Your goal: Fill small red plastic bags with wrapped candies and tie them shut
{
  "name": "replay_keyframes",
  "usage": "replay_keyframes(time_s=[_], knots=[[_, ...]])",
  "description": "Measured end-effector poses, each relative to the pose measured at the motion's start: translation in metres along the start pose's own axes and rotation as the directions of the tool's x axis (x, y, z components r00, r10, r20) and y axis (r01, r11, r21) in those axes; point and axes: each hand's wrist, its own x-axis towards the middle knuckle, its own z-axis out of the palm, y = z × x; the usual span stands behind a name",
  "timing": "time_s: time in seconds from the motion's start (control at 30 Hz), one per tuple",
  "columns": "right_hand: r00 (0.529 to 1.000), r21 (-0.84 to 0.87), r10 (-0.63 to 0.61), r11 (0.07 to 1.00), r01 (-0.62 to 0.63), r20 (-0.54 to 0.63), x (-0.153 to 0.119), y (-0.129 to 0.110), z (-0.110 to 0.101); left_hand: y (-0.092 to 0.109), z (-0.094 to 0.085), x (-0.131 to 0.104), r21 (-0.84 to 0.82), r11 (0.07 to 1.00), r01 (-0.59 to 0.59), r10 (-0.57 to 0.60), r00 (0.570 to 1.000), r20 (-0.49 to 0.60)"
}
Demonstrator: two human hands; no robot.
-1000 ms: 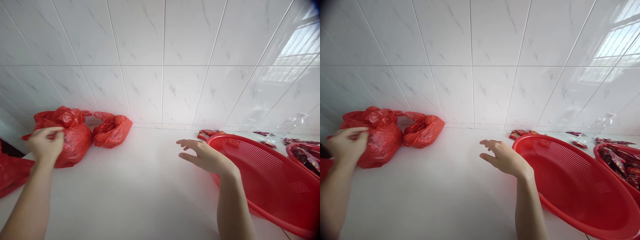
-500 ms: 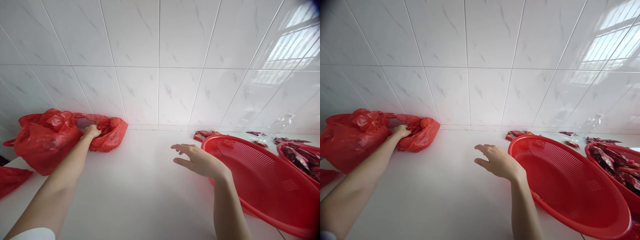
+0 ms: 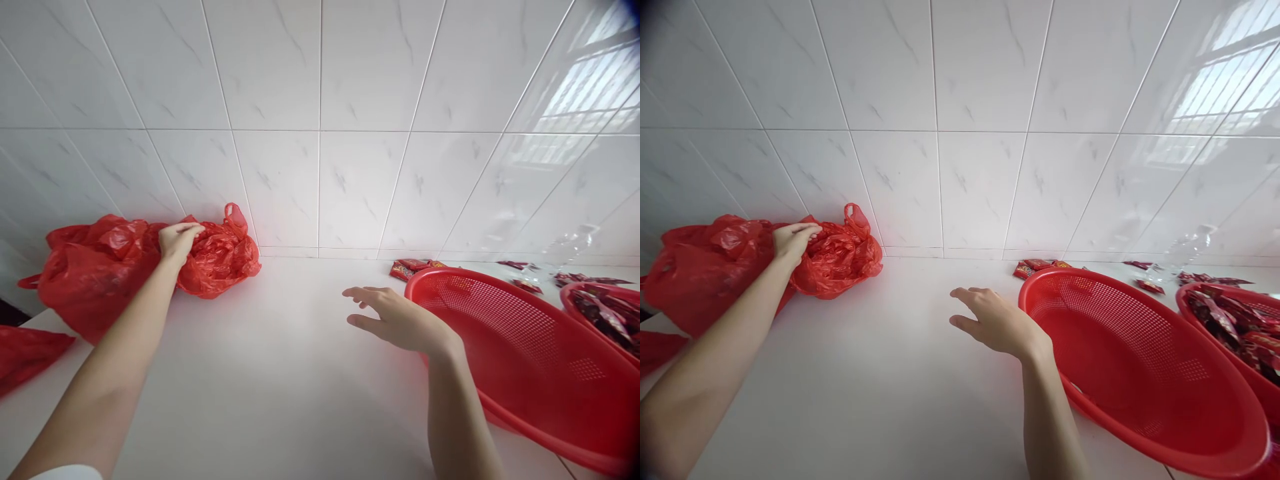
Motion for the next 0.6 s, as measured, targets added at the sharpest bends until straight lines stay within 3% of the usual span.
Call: replay_keyframes(time_s=[0.13,0.2,0.3,0.37,0.47,0.6], knots=[[1.000,-0.001,0.006,1.000,-0.006,0.007,0.001,0.000,0.002,0.003,0.004,0.000,-0.001,0.993,0.119,-0.119,0.992,0.040],[1.000,-0.001,0.005,1.000,-0.005,0.007,0.001,0.001,0.003,0.001,0.002,-0.007,0.060,0.987,0.150,-0.157,0.978,0.139],[1.000,-0.005,0.001,1.000,-0.001,0.007,0.002,0.000,0.004,-0.003,-0.004,-0.021,0.231,0.960,0.156,-0.225,0.924,0.311],[1.000,-0.012,-0.010,1.000,0.010,0.009,0.003,0.000,0.004,-0.003,-0.006,-0.030,0.363,0.924,0.121,-0.261,0.893,0.366],[1.000,-0.014,-0.027,1.000,0.027,0.011,0.003,-0.001,0.005,0.002,-0.005,-0.042,0.512,0.859,0.024,-0.256,0.886,0.387],[0.999,-0.010,-0.032,0.999,0.033,0.016,0.004,-0.002,0.006,0.008,0.004,-0.053,0.584,0.799,-0.143,-0.197,0.855,0.480]])
